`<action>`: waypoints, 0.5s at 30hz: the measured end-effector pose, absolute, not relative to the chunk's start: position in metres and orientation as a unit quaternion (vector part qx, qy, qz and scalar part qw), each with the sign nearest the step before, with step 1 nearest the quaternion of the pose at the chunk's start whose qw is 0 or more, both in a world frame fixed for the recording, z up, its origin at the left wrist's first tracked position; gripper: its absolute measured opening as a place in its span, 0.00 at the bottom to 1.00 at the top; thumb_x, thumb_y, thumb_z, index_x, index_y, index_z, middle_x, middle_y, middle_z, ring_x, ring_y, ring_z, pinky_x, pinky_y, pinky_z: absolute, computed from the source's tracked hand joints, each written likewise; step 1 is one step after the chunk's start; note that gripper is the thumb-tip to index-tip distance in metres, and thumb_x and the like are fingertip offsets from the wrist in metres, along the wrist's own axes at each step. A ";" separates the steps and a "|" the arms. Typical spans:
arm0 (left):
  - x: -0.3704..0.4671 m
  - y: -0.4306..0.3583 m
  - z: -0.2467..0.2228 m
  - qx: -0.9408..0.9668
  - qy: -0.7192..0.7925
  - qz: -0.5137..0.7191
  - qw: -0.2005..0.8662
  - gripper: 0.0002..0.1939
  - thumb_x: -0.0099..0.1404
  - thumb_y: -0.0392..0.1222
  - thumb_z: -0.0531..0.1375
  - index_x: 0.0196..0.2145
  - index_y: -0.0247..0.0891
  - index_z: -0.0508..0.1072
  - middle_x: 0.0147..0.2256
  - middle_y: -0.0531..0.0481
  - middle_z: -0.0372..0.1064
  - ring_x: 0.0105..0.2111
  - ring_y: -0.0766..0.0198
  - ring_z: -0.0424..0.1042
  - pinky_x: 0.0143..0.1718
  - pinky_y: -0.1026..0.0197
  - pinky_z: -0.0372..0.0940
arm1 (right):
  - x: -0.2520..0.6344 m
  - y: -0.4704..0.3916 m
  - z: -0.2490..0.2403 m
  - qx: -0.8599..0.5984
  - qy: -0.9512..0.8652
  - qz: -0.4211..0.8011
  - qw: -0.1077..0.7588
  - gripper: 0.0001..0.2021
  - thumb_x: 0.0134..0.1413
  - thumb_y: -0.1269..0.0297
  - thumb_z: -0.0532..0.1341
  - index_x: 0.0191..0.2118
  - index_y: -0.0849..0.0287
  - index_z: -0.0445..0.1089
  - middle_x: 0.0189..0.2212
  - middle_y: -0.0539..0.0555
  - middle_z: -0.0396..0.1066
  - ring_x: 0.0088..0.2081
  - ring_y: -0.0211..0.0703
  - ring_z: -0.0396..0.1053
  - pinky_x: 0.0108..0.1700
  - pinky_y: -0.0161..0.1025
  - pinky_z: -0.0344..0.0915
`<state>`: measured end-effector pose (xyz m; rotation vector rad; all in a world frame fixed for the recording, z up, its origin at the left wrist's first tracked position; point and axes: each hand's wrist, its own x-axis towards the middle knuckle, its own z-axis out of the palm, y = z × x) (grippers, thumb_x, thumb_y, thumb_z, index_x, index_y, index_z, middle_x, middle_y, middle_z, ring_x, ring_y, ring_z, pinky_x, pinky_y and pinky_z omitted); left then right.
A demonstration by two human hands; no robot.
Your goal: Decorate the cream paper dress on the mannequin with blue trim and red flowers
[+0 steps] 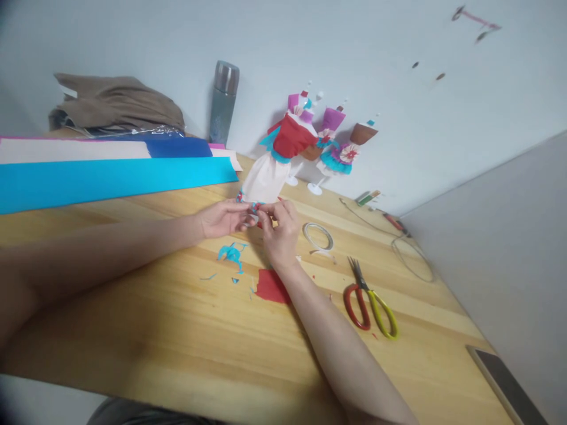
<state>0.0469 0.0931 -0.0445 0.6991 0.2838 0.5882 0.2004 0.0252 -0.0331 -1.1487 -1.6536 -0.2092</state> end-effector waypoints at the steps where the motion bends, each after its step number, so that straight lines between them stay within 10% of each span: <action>1: 0.047 0.093 -0.045 0.337 0.135 0.284 0.887 0.04 0.67 0.32 0.59 0.38 0.31 0.74 0.31 0.48 0.73 0.29 0.67 0.75 0.27 0.66 0.64 | 0.200 0.025 -0.033 -0.477 -0.691 -0.084 0.537 0.07 0.58 0.72 0.62 0.29 0.57 0.71 0.27 0.50 0.67 0.30 0.41 0.64 0.34 0.40 0.62; 15: 0.047 0.096 -0.048 0.353 0.120 0.277 0.885 0.06 0.68 0.31 0.57 0.38 0.30 0.75 0.33 0.46 0.75 0.30 0.67 0.75 0.27 0.67 0.64 | 0.199 0.029 -0.030 -0.533 -0.620 -0.011 0.576 0.09 0.49 0.62 0.68 0.31 0.56 0.68 0.27 0.47 0.63 0.29 0.39 0.60 0.34 0.41 0.59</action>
